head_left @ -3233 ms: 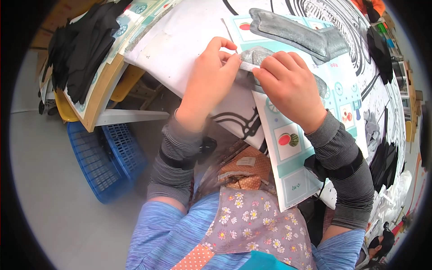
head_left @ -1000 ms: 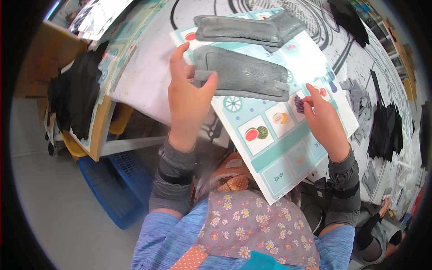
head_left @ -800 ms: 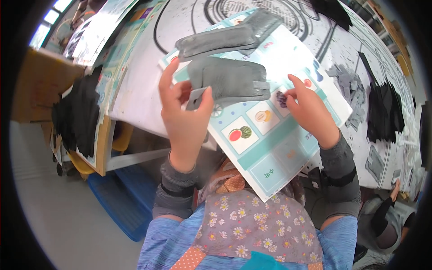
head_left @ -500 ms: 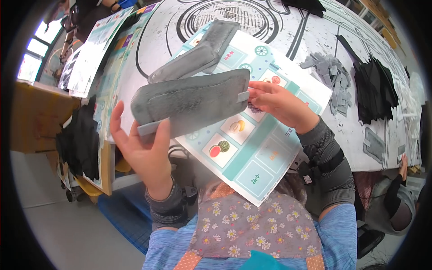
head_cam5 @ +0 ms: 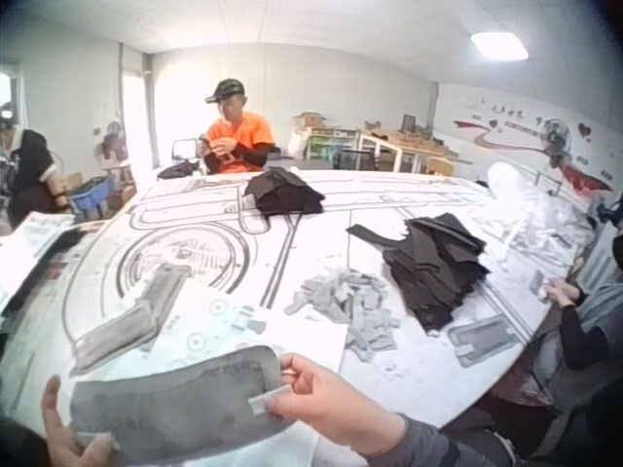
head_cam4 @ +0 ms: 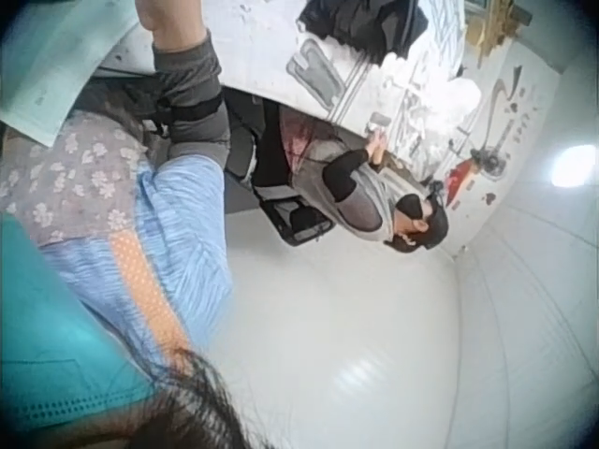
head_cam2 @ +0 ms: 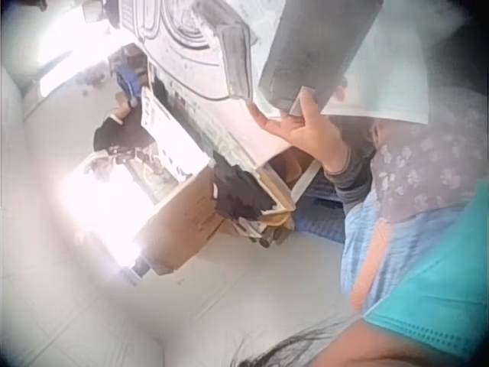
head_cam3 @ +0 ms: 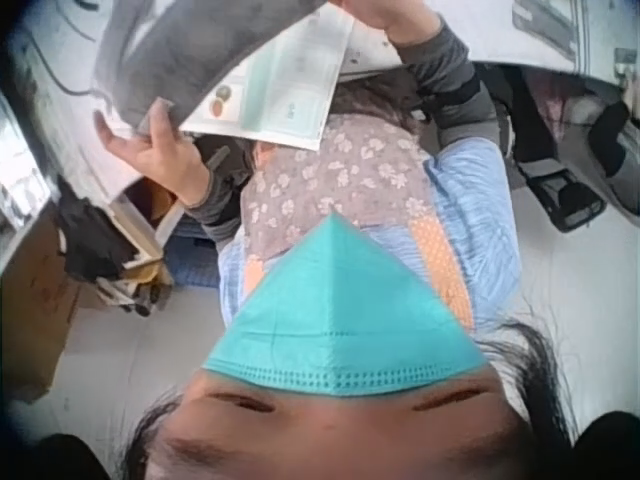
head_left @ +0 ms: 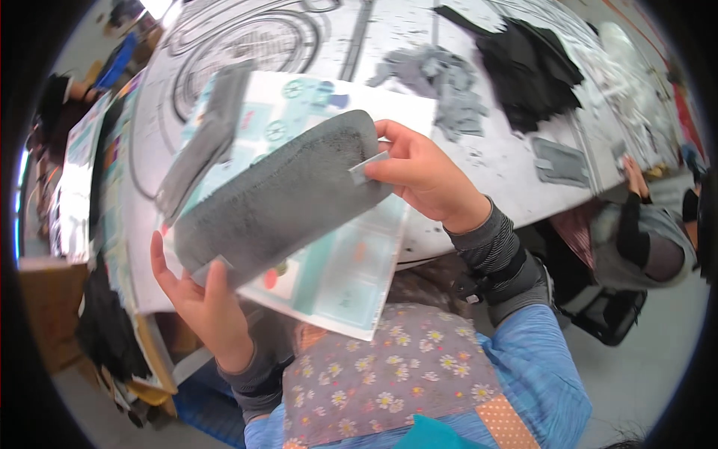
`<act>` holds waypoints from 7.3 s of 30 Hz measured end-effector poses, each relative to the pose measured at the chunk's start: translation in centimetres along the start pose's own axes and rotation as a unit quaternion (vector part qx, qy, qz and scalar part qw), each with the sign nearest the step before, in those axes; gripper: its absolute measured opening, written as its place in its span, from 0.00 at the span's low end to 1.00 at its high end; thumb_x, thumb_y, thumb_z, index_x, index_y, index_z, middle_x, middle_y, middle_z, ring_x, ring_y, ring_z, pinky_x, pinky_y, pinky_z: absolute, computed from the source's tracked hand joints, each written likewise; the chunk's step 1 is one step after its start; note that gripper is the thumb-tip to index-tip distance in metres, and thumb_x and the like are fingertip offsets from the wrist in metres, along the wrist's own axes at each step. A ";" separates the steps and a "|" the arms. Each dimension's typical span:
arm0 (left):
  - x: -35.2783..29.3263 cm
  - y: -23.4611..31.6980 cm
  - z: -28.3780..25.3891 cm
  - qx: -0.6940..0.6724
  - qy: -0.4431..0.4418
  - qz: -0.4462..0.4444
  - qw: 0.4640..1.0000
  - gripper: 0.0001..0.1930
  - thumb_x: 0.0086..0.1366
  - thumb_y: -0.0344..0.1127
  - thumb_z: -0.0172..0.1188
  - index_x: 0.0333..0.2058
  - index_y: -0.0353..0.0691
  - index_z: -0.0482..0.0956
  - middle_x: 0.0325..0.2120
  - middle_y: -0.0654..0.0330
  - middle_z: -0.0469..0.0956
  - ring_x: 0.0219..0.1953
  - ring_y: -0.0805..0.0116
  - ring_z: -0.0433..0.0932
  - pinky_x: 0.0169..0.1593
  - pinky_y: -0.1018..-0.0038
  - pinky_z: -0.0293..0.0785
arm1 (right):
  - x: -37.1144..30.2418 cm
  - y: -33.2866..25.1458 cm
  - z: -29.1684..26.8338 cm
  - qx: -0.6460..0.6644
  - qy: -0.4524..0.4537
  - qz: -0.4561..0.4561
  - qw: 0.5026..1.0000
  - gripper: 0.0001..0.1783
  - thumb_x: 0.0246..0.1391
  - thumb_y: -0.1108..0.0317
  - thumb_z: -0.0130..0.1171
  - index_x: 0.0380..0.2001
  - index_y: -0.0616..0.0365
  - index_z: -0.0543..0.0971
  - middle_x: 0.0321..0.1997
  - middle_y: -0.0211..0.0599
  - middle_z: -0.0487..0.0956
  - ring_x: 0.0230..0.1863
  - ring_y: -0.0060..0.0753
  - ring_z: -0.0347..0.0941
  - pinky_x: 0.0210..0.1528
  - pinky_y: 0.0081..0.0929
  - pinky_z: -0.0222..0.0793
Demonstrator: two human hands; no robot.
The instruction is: Manually applying small grey strips to the edges of grey fabric shoe components based on a template sheet.
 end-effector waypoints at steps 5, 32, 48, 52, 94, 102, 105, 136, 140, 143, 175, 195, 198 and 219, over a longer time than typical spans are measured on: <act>-1.7 -4.1 4.5 0.071 -0.179 -0.096 0.977 0.51 0.57 0.24 0.60 0.75 0.40 0.39 0.46 0.54 0.80 0.49 0.68 0.77 0.55 0.71 0.73 | -8.4 -3.3 -9.9 -0.021 0.162 -0.090 0.983 0.26 0.55 0.77 0.60 0.57 0.62 0.67 0.48 0.41 0.81 0.49 0.28 0.80 0.51 0.28 0.76; -6.6 -5.3 3.6 0.510 -0.298 0.225 0.775 0.23 0.61 0.41 0.65 0.55 0.45 0.80 0.59 0.59 0.78 0.63 0.56 0.76 0.62 0.52 0.73 | -13.7 -5.3 -11.6 -0.585 0.394 -0.135 0.696 0.21 0.59 0.72 0.61 0.55 0.61 0.76 0.43 0.37 0.79 0.45 0.30 0.74 0.52 0.29 0.70; -7.8 2.2 1.2 0.381 -0.259 0.312 0.831 0.25 0.61 0.44 0.69 0.53 0.35 0.80 0.51 0.49 0.82 0.52 0.47 0.82 0.55 0.59 0.78 | -3.5 -2.2 4.3 -0.274 0.009 0.136 0.952 0.33 0.58 0.73 0.60 0.66 0.67 0.67 0.54 0.39 0.81 0.54 0.30 0.78 0.59 0.30 0.73; -7.1 5.0 -9.1 0.377 0.019 0.350 0.857 0.17 0.69 0.42 0.62 0.45 0.31 0.83 0.44 0.48 0.84 0.45 0.50 0.83 0.50 0.63 0.78 | 2.6 -10.2 0.7 -0.255 -0.079 0.150 0.952 0.35 0.49 0.75 0.61 0.63 0.69 0.70 0.55 0.46 0.82 0.55 0.35 0.80 0.59 0.31 0.75; -10.0 -7.7 -6.8 0.518 -0.003 0.313 0.796 0.17 0.55 0.34 0.70 0.46 0.47 0.88 0.42 0.68 0.77 0.43 0.65 0.74 0.49 0.66 0.66 | 12.2 -7.7 -6.8 -0.786 -0.045 -0.032 0.616 0.08 0.59 0.70 0.60 0.35 0.63 0.74 0.27 0.41 0.77 0.30 0.40 0.71 0.34 0.35 0.67; -11.2 -4.4 -4.9 0.495 -0.026 0.349 0.795 0.11 0.55 0.38 0.68 0.39 0.54 0.86 0.36 0.74 0.75 0.39 0.73 0.74 0.53 0.64 0.60 | 0.8 -10.3 7.9 -0.716 -0.059 -0.207 0.664 0.10 0.54 0.84 0.60 0.40 0.65 0.82 0.35 0.41 0.81 0.35 0.35 0.77 0.39 0.25 0.71; -9.5 -3.0 -2.9 0.455 -0.062 0.373 0.806 0.13 0.53 0.34 0.67 0.39 0.55 0.86 0.36 0.76 0.76 0.36 0.74 0.73 0.51 0.66 0.60 | -3.9 -9.1 9.9 -0.684 -0.043 -0.190 0.703 0.10 0.49 0.84 0.66 0.36 0.62 0.85 0.30 0.38 0.81 0.32 0.34 0.78 0.34 0.26 0.70; -4.4 -4.1 7.3 0.394 -0.258 0.253 0.845 0.10 0.51 0.22 0.62 0.31 0.43 0.74 0.49 0.63 0.85 0.43 0.64 0.79 0.51 0.65 0.63 | -2.1 7.8 2.6 -0.307 0.122 0.026 0.943 0.09 0.59 0.77 0.63 0.33 0.61 0.71 0.30 0.25 0.74 0.32 0.14 0.69 0.35 0.18 0.69; -4.2 -4.2 7.6 0.400 -0.266 0.238 0.844 0.10 0.52 0.22 0.62 0.32 0.42 0.75 0.47 0.63 0.85 0.42 0.64 0.79 0.51 0.65 0.64 | -2.1 7.1 3.3 -0.418 0.108 0.019 0.902 0.09 0.59 0.77 0.62 0.33 0.61 0.70 0.26 0.30 0.73 0.28 0.19 0.68 0.30 0.24 0.67; -4.0 -4.0 7.9 0.404 -0.274 0.234 0.841 0.11 0.52 0.22 0.62 0.34 0.41 0.76 0.46 0.63 0.85 0.42 0.64 0.79 0.51 0.65 0.65 | -2.0 6.7 3.8 -0.461 0.112 0.003 0.880 0.10 0.58 0.77 0.61 0.33 0.61 0.69 0.24 0.37 0.72 0.25 0.30 0.70 0.28 0.31 0.66; -5.8 -1.4 5.4 0.379 -0.194 0.327 0.844 0.17 0.51 0.25 0.65 0.42 0.45 0.85 0.40 0.66 0.82 0.39 0.65 0.75 0.52 0.61 0.65 | 5.4 -5.9 -11.8 -0.776 0.116 -0.018 0.619 0.10 0.50 0.68 0.63 0.29 0.65 0.76 0.23 0.42 0.75 0.20 0.38 0.73 0.27 0.36 0.69; -5.9 -1.6 5.3 0.323 -0.215 0.335 0.859 0.17 0.49 0.25 0.66 0.40 0.46 0.84 0.37 0.69 0.82 0.37 0.68 0.78 0.53 0.60 0.67 | 2.3 -9.1 -6.7 -0.724 0.179 -0.156 0.648 0.07 0.58 0.74 0.61 0.37 0.65 0.75 0.27 0.39 0.77 0.28 0.28 0.71 0.33 0.27 0.70; -6.1 -1.4 4.6 0.305 -0.195 0.324 0.874 0.16 0.48 0.23 0.66 0.39 0.43 0.85 0.35 0.65 0.83 0.35 0.65 0.77 0.49 0.63 0.69 | 2.2 -8.9 -3.4 -0.690 0.173 -0.177 0.680 0.08 0.59 0.73 0.62 0.39 0.64 0.77 0.27 0.36 0.78 0.27 0.22 0.70 0.33 0.24 0.68; -6.1 -2.3 -5.8 0.180 -0.078 0.198 0.960 0.02 0.66 0.30 0.64 0.35 0.40 0.80 0.31 0.60 0.83 0.30 0.59 0.79 0.36 0.65 0.71 | -0.2 2.9 19.8 -0.595 -0.138 -0.171 0.773 0.14 0.49 0.84 0.66 0.40 0.60 0.85 0.34 0.35 0.80 0.34 0.32 0.77 0.39 0.26 0.73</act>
Point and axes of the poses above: each hand's wrist, its own x-axis towards the middle knuckle, its own z-axis out of the palm, y = z × x, the point moved 9 cm from there along x, towards the middle knuckle
